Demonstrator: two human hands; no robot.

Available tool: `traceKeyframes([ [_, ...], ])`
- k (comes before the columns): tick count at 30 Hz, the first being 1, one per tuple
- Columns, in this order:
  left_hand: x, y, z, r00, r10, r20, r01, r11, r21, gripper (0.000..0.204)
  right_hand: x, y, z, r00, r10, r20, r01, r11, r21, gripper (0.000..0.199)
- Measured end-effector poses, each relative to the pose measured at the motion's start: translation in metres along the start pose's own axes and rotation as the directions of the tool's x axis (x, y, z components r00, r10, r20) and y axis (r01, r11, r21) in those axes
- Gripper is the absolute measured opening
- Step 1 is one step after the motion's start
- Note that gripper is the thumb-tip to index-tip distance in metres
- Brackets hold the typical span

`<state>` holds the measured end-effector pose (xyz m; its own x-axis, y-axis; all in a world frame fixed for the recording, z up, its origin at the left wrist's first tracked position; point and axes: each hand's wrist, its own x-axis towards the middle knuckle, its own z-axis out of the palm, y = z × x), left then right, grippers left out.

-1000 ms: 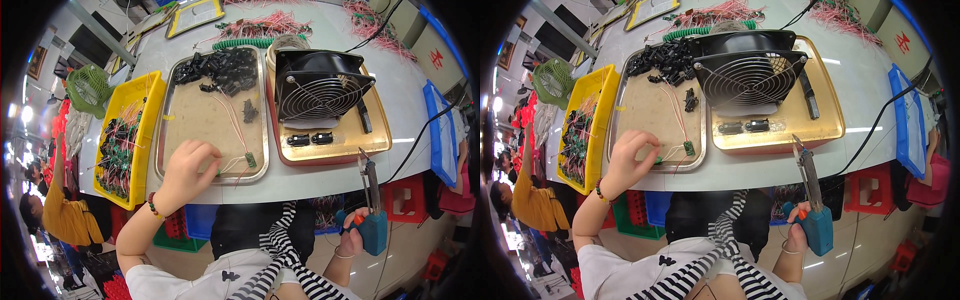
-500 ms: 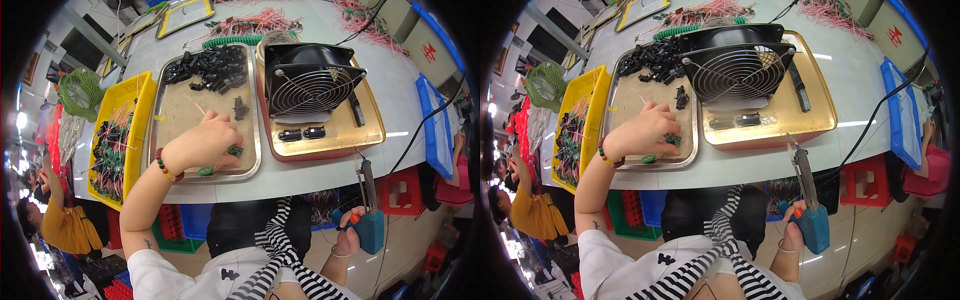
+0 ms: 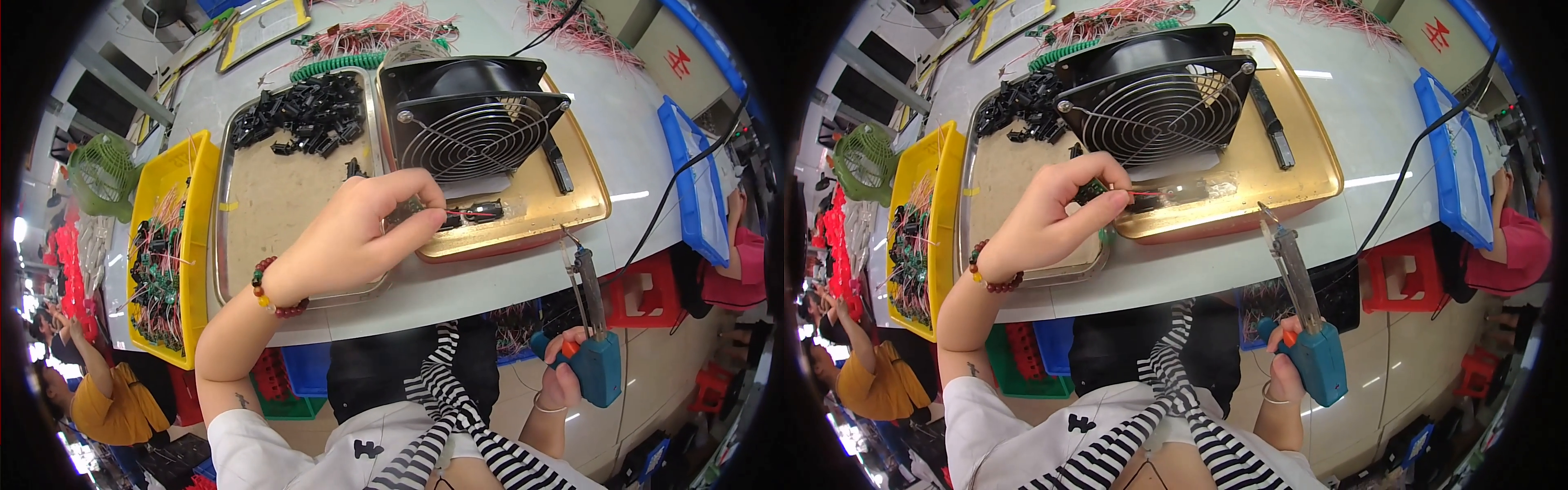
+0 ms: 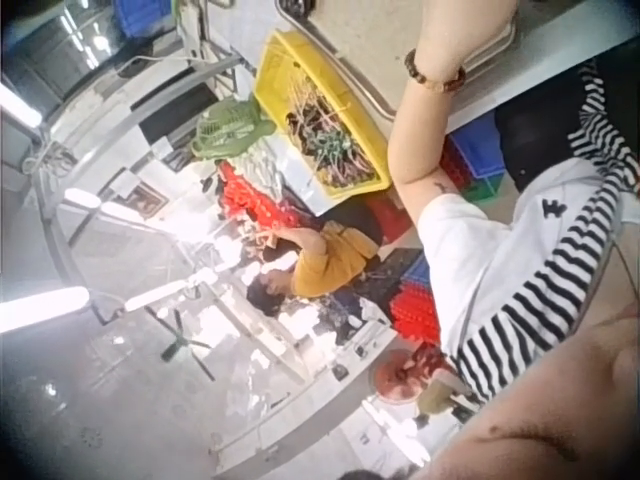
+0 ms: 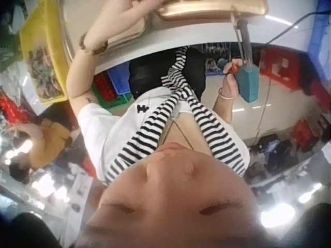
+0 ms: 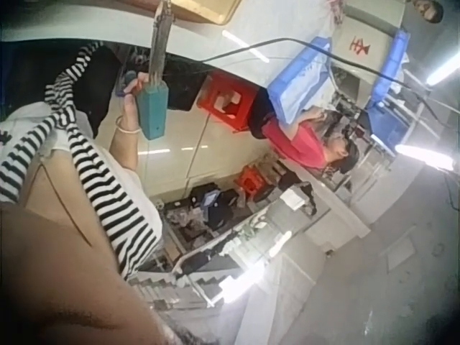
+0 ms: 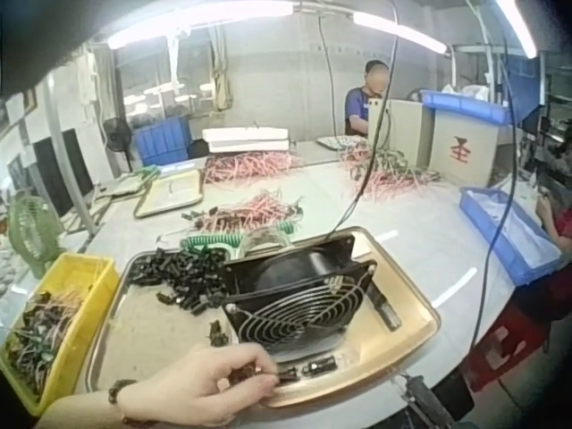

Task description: The person solders circuit board wires to plastic switch components using a soldering gun, places completed assemblies into a bin, and sets new components from a tray onto the work stand to solder them.

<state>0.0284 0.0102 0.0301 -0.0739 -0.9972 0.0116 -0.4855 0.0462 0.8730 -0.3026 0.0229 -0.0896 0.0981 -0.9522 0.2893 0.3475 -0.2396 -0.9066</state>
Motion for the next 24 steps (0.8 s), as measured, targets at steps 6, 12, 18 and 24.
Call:
traceKeyframes([
  [6,0.001,-0.001,0.010,0.996,0.039,-0.074,-0.035,0.997,0.065,0.007,0.000,0.000,0.000,1.000,0.005,0.018,-0.005,0.999,-0.035,0.052],
  [12,0.001,-0.011,0.013,0.982,0.130,-0.140,-0.118,0.989,0.089,0.004,0.003,0.002,0.004,0.996,0.014,0.086,-0.010,0.999,-0.048,0.055],
  [18,-0.003,-0.013,0.009,0.985,0.114,-0.131,-0.104,0.991,0.079,0.009,0.000,-0.006,0.015,0.992,0.082,0.100,-0.066,0.986,-0.156,0.057],
  [24,-0.004,-0.024,0.010,0.903,0.394,-0.170,-0.297,0.860,0.414,0.007,0.002,-0.022,0.047,0.992,0.124,-0.010,-0.122,0.959,-0.257,0.037],
])
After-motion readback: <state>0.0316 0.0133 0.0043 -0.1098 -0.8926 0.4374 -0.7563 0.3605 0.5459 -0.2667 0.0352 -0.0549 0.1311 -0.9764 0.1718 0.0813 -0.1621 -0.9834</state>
